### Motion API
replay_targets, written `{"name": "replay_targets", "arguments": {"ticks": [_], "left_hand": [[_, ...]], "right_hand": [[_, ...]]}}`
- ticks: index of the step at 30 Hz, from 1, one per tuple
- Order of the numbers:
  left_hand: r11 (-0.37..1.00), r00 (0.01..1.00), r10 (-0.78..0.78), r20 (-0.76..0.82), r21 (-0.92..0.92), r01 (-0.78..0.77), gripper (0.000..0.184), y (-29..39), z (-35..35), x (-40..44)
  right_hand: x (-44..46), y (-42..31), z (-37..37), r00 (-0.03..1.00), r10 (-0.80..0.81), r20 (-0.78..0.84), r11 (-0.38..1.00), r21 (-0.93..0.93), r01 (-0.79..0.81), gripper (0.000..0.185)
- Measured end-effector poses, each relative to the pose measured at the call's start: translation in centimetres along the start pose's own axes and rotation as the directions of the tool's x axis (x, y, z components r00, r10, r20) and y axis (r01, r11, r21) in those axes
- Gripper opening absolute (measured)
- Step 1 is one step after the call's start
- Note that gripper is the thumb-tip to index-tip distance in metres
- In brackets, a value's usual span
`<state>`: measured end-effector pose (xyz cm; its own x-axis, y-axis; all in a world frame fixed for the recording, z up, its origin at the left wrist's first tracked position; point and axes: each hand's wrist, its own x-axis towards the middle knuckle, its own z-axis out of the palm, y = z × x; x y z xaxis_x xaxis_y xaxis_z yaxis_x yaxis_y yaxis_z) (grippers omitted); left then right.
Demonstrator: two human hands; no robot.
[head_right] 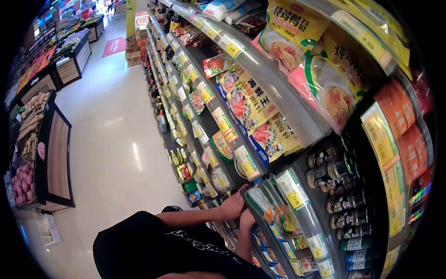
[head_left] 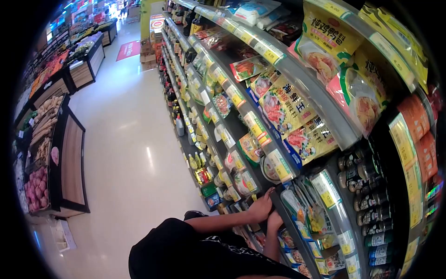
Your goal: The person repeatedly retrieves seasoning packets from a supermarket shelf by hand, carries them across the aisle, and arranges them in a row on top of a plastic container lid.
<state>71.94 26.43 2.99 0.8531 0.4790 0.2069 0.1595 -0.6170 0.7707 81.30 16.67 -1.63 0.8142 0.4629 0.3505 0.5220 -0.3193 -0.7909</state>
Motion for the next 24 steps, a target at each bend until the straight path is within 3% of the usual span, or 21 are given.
{"name": "replay_targets", "arguments": {"ticks": [2,3,6,7,10,11,13,14,15,16,17,20,22,24], "left_hand": [[0.988,0.998,-0.055,-0.017,-0.146,0.052,0.063,1.6,-1.9,-1.7],[0.972,0.996,-0.082,-0.025,-0.221,0.075,0.06,2.2,-2.3,-2.5],[0.97,0.981,0.039,-0.191,-0.226,-0.083,0.056,2.4,-2.2,-4.8],[0.965,0.937,0.145,-0.317,-0.163,-0.205,0.054,2.7,-2.1,-5.4],[0.998,0.962,0.053,-0.269,0.0,-0.055,0.05,2.5,-3.8,-10.9],[0.991,0.96,-0.048,-0.274,0.11,0.081,0.043,3.0,-4.4,-13.4],[0.948,0.94,-0.301,-0.162,-0.156,0.277,0.045,3.3,-4.2,-17.9],[0.885,0.905,-0.414,-0.095,-0.275,0.375,0.047,3.2,-4.1,-20.3],[0.861,0.885,-0.46,-0.073,-0.281,0.424,0.049,3.0,-3.7,-23.0],[0.831,0.859,-0.508,-0.053,-0.291,0.474,0.051,3.5,-3.4,-25.6],[0.772,0.835,-0.547,-0.056,-0.421,0.477,0.05,4.3,-3.0,-28.1],[0.554,0.703,-0.711,0.022,-0.598,0.579,0.053,5.9,-0.5,-34.4],[0.513,0.649,-0.76,0.035,-0.581,0.632,0.054,7.2,1.1,-37.7],[0.481,0.604,-0.796,-0.045,-0.653,0.585,0.056,7.3,2.9,-40.6]], "right_hand": [[-2.4,-3.4,-0.4,0.998,0.008,-0.066,0.964,0.265,0.01,0.027],[-3.7,-2.6,-1.2,0.984,0.157,0.082,0.912,0.37,-0.176,0.019],[-7.0,-8.1,-3.0,0.967,-0.207,-0.146,0.95,0.206,0.234,0.012],[-7.2,-8.5,-4.4,0.946,-0.304,-0.114,0.936,0.151,0.319,0.011],[-8.4,-8.7,-6.5,0.926,-0.377,0.021,0.883,0.309,0.353,0.012],[-8.8,-8.1,-6.5,0.927,-0.362,0.102,0.892,0.327,0.312,0.014],[-10.2,-8.0,-6.8,0.928,-0.144,0.343,0.857,0.512,-0.057,0.016],[-11.1,-8.1,-6.2,0.873,-0.059,0.483,0.791,0.556,-0.254,0.017],[-12.0,-7.9,-5.4,0.782,-0.063,0.62,0.718,0.573,-0.396,0.019],[-13.3,-7.2,-5.0,0.69,-0.066,0.721,0.698,0.528,-0.484,0.019],[-14.8,-6.4,-4.5,0.608,-0.053,0.792,0.655,0.487,-0.578,0.019],[-19.9,-4.6,-3.1,0.358,0.003,0.934,0.49,0.311,-0.815,0.02],[-22.7,-5.4,-3.5,0.281,0.055,0.958,0.454,0.226,-0.862,0.02],[-25.0,-7.1,-3.5,0.184,0.068,0.981,0.418,0.14,-0.898,0.018]]}}
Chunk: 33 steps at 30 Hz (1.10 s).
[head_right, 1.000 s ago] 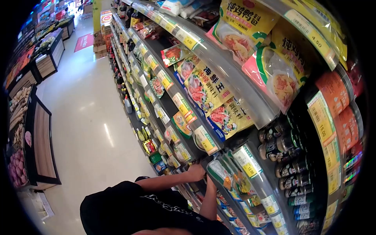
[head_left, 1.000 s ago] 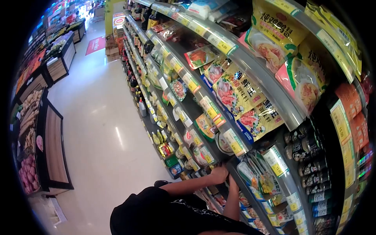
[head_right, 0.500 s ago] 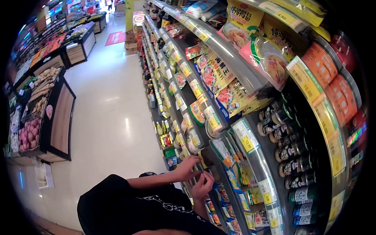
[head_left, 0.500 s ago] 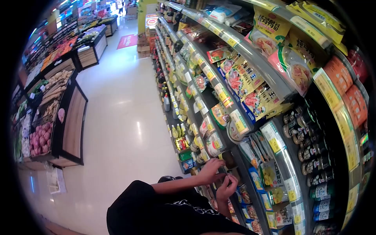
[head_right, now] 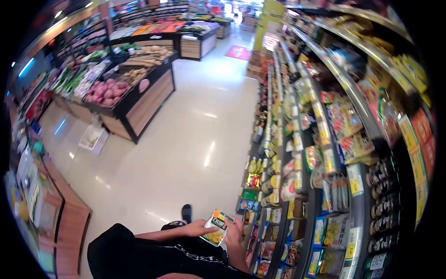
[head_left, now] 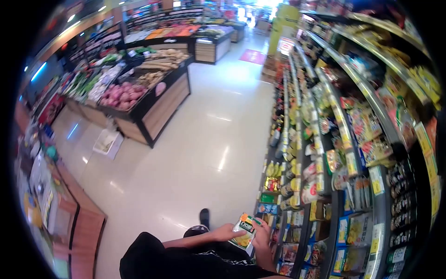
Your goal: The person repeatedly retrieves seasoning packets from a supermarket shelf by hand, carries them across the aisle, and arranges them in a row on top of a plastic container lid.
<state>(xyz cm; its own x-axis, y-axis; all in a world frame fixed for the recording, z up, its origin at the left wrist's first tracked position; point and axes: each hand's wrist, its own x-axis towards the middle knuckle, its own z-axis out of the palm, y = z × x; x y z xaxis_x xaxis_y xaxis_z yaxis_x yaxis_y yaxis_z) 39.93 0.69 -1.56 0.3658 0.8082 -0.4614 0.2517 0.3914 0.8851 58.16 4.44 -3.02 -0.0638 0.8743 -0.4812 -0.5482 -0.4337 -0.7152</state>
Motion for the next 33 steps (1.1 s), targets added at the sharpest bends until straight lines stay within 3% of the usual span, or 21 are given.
{"name": "replay_targets", "arguments": {"ticks": [5,8,12,13,17,20,24,25,28,29,32,33], "left_hand": [[0.943,0.951,0.072,-0.302,-0.291,-0.164,0.054,-2.0,-0.4,-6.5],[0.866,0.91,0.094,-0.404,-0.418,-0.275,0.052,-4.1,-2.1,-10.2],[0.778,0.882,0.059,-0.467,-0.532,-0.334,0.054,-7.4,-5.6,-16.7],[0.771,0.863,0.049,-0.502,-0.531,-0.352,0.054,-7.9,-6.5,-18.9],[0.756,0.815,0.015,-0.579,-0.527,-0.388,0.052,-13.7,-9.7,-27.7],[0.833,0.826,-0.004,-0.564,-0.459,-0.31,0.052,-14.8,-12.8,-36.9],[0.809,0.789,-0.035,-0.613,-0.481,-0.338,0.051,-20.6,-16.1,-45.8],[0.796,0.77,-0.051,-0.635,-0.492,-0.353,0.049,-21.8,-16.6,-47.9],[0.798,0.592,0.04,-0.805,-0.331,-0.503,0.049,-25.5,-16.0,-52.9],[0.78,0.564,0.009,-0.826,-0.347,-0.52,0.047,-26.7,-15.5,-54.5],[0.721,0.422,-0.148,-0.894,-0.39,-0.573,0.043,-29.6,-13.6,-58.7],[0.685,0.37,-0.199,-0.908,-0.399,-0.61,0.042,-30.4,-12.7,-59.8]], "right_hand": [[-0.9,1.5,5.7,0.894,0.348,0.282,0.937,-0.13,-0.323,0.021],[-3.5,2.2,10.7,0.834,0.407,0.372,0.907,-0.276,-0.319,0.025],[-3.5,7.9,14.3,0.784,0.35,0.512,0.823,-0.568,0.003,0.025],[-4.0,9.3,16.0,0.777,0.376,0.505,0.726,-0.681,0.092,0.024],[-9.9,15.5,24.1,0.68,0.497,0.539,0.667,-0.738,0.099,0.022],[-16.0,21.3,30.0,0.637,0.481,0.603,0.75,-0.659,0.058,0.021],[-20.1,28.6,34.9,0.534,0.648,0.543,0.556,-0.816,0.155,0.026],[-21.1,30.1,36.4,0.472,0.686,0.554,0.542,-0.822,0.175,0.026],[-25.4,33.9,39.9,0.275,0.798,0.536,0.492,-0.843,0.218,0.028],[-27.1,35.1,40.8,0.183,0.83,0.528,0.488,-0.844,0.221,0.028],[-31.3,39.2,43.9,-0.067,0.929,0.365,0.351,-0.806,0.477,0.029],[-32.2,41.5,44.0,-0.08,0.951,0.299,0.303,-0.846,0.44,0.028]]}}
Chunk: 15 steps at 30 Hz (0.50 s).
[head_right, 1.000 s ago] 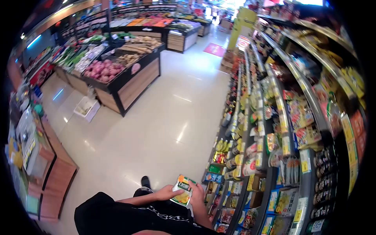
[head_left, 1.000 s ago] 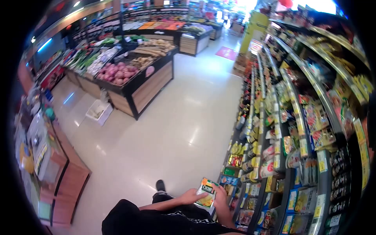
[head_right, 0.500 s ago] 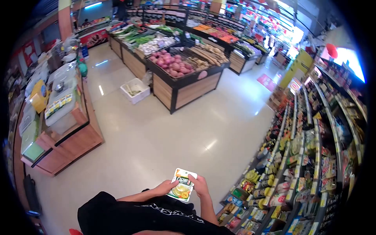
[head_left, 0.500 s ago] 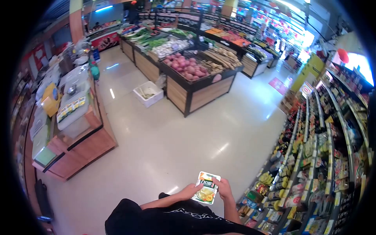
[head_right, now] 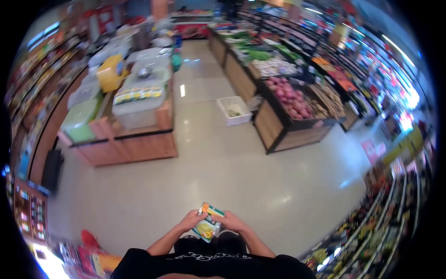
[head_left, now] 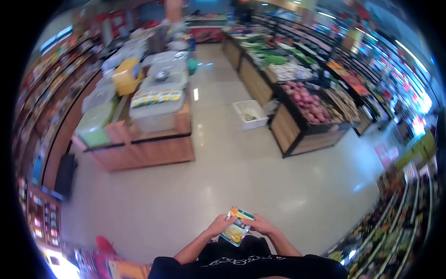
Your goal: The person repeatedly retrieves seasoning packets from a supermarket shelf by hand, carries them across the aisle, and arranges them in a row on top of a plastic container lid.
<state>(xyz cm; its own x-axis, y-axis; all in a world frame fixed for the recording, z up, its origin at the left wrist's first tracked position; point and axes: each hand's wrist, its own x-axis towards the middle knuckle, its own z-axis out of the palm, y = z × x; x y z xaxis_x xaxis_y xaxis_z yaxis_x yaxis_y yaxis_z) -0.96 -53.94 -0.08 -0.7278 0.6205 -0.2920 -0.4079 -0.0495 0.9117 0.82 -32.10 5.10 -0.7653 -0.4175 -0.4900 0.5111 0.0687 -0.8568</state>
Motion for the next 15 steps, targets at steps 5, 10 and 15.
{"name": "replay_targets", "arguments": {"ticks": [5,10,15], "left_hand": [[0.925,0.939,-0.038,-0.342,-0.368,-0.096,0.037,-0.6,-3.6,-5.8],[0.661,0.878,-0.059,-0.476,-0.678,-0.323,0.035,-1.9,-5.6,-6.6],[0.65,0.83,-0.106,-0.548,-0.669,-0.36,0.037,0.6,-10.5,-3.8]], "right_hand": [[8.0,-2.5,5.6,0.981,0.115,0.155,0.989,0.076,-0.128,0.029],[14.9,-3.2,9.2,0.949,0.131,0.286,0.954,0.225,-0.2,0.027],[22.0,-5.3,9.7,0.94,0.117,0.321,0.917,0.329,-0.227,0.025]]}}
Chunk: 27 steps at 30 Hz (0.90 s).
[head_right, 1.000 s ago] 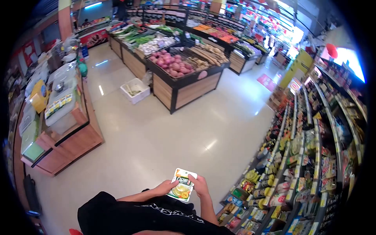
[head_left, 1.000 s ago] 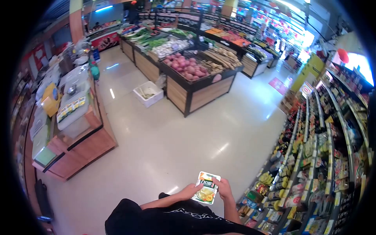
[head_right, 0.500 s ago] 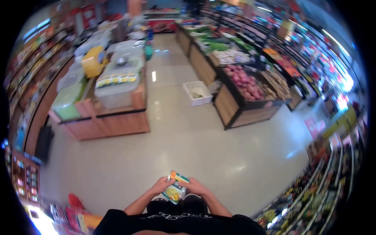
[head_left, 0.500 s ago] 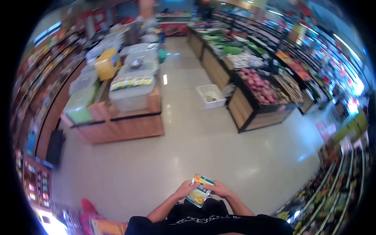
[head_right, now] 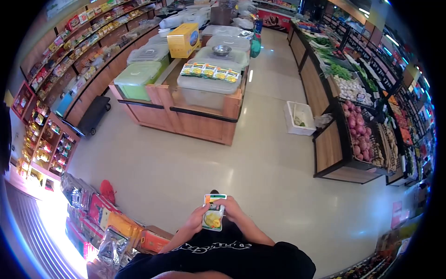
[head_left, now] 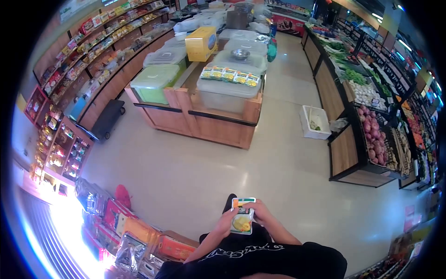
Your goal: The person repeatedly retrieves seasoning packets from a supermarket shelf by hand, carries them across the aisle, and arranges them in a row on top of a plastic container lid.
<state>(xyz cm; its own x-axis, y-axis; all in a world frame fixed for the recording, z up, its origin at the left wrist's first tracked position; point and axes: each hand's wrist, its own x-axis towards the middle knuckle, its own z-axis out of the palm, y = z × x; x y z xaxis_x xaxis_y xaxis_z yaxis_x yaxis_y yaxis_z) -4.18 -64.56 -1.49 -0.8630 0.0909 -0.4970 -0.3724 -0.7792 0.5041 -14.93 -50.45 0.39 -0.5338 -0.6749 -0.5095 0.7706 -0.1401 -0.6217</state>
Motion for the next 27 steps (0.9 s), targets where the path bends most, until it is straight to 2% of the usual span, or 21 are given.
{"name": "replay_targets", "arguments": {"ticks": [4,7,10,14,15,17,19,20,22,23,25,27], "left_hand": [[0.986,0.995,-0.065,-0.076,0.146,0.075,0.039,5.5,0.5,5.0],[0.931,0.988,0.017,-0.155,0.362,0.04,0.039,10.3,1.1,9.3],[0.842,0.988,0.06,-0.143,0.539,0.027,0.04,15.1,0.7,13.6],[0.835,0.981,0.151,-0.123,0.548,-0.06,0.035,21.0,1.3,18.1],[0.83,0.974,0.178,-0.138,0.553,-0.073,0.034,22.1,1.3,19.2],[0.827,0.96,0.228,-0.164,0.553,-0.102,0.032,23.2,1.6,20.9],[0.858,0.961,0.209,-0.179,0.506,-0.093,0.031,23.2,1.9,22.2],[0.87,0.963,0.203,-0.179,0.485,-0.093,0.031,23.4,2.1,23.1],[0.862,0.968,0.124,-0.219,0.506,0.004,0.031,22.5,2.3,25.1],[0.853,0.975,0.075,-0.208,0.52,0.046,0.031,22.2,2.6,25.8],[0.825,0.984,-0.037,-0.177,0.55,0.13,0.033,22.9,3.3,27.3],[0.731,0.995,-0.061,-0.079,0.675,0.099,0.033,23.9,3.4,29.6]], "right_hand": [[6.0,-4.3,-0.9,1.0,0.002,-0.011,0.999,0.05,-0.001,0.024],[11.1,-8.3,-0.8,0.997,-0.074,0.01,0.997,0.027,0.073,0.024],[16.2,-11.2,-1.4,0.996,-0.086,0.008,0.996,-0.018,0.086,0.025],[22.4,-14.8,-1.5,0.991,-0.127,-0.046,0.992,0.018,0.128,0.025],[21.9,-16.9,0.0,0.989,-0.127,-0.074,0.992,-0.034,0.124,0.025],[24.2,-17.4,-1.4,0.993,-0.116,-0.006,0.987,-0.115,0.115,0.027],[25.3,-18.2,-2.4,0.996,-0.087,0.031,0.976,-0.2,0.091,0.029],[25.7,-18.4,-3.1,0.998,-0.068,-0.006,0.972,-0.227,0.065,0.029],[26.2,-19.2,-4.4,0.996,-0.045,-0.08,0.961,-0.276,0.022,0.029],[26.0,-19.5,-4.8,0.99,-0.127,-0.067,0.971,-0.211,0.111,0.029],[25.9,-20.9,-5.7,0.984,-0.139,-0.112,0.972,-0.206,0.114,0.03],[25.6,-22.3,-5.6,0.97,-0.126,-0.207,0.984,-0.15,0.096,0.028]]}}
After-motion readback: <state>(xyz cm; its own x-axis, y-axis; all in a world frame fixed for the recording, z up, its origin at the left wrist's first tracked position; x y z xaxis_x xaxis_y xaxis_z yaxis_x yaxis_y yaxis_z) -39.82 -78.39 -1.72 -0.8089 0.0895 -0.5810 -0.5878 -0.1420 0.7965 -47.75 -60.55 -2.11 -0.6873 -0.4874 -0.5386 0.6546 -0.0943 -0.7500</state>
